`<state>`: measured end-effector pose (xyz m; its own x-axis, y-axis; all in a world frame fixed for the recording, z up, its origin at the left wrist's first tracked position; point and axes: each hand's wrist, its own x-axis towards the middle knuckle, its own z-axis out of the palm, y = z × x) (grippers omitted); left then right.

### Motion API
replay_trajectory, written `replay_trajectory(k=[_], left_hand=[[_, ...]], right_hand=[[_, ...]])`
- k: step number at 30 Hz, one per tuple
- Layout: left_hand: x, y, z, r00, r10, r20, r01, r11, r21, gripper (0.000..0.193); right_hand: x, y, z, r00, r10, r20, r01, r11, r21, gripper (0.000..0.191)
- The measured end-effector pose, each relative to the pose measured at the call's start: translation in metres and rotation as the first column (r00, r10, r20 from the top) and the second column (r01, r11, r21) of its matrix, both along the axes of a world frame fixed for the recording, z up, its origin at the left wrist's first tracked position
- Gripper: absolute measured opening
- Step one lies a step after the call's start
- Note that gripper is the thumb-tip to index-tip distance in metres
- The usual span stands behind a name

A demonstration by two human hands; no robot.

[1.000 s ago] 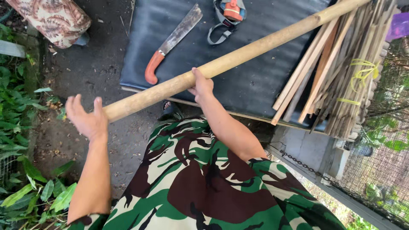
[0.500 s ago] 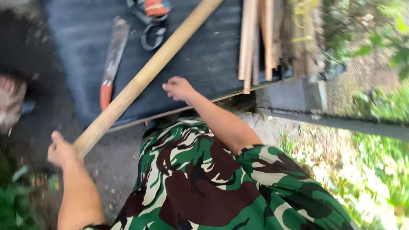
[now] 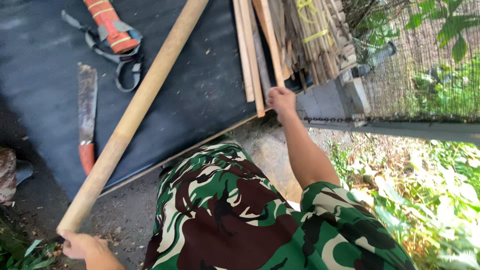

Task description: The person selects a long wooden stick from a pile, then uses a hand saw to cut the stick while sitting on the ground. The person handles the stick and saw with both hands, positioning the stick on a rock for support during cutting.

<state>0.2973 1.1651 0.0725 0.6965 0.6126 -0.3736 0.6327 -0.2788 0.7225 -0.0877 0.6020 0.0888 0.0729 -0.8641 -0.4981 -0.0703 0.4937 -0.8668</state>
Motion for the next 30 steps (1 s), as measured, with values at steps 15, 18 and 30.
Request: replay_trajectory(k=[15, 18, 30], left_hand=[[-0.206, -0.296, 0.004, 0.769, -0.503, -0.394, 0.446, 0.864, -0.232, 0.057], [-0.193, -0.321, 0.013, 0.8, -0.479, -0.362, 0.47, 0.874, -0.118, 0.052], [-0.166, -0.369, 0.025, 0.76, -0.357, -0.542, 0.395, 0.917, -0.051, 0.058]], right_hand=[[-0.244, -0.462, -0.051, 0.683, -0.159, -0.713, -0.266, 0.855, -0.445, 0.023], [-0.239, -0.519, -0.079, 0.604, -0.191, -0.774, -0.257, 0.873, -0.415, 0.025], [-0.182, -0.638, -0.126, 0.161, 0.115, -0.98, -0.299, 0.952, 0.062, 0.049]])
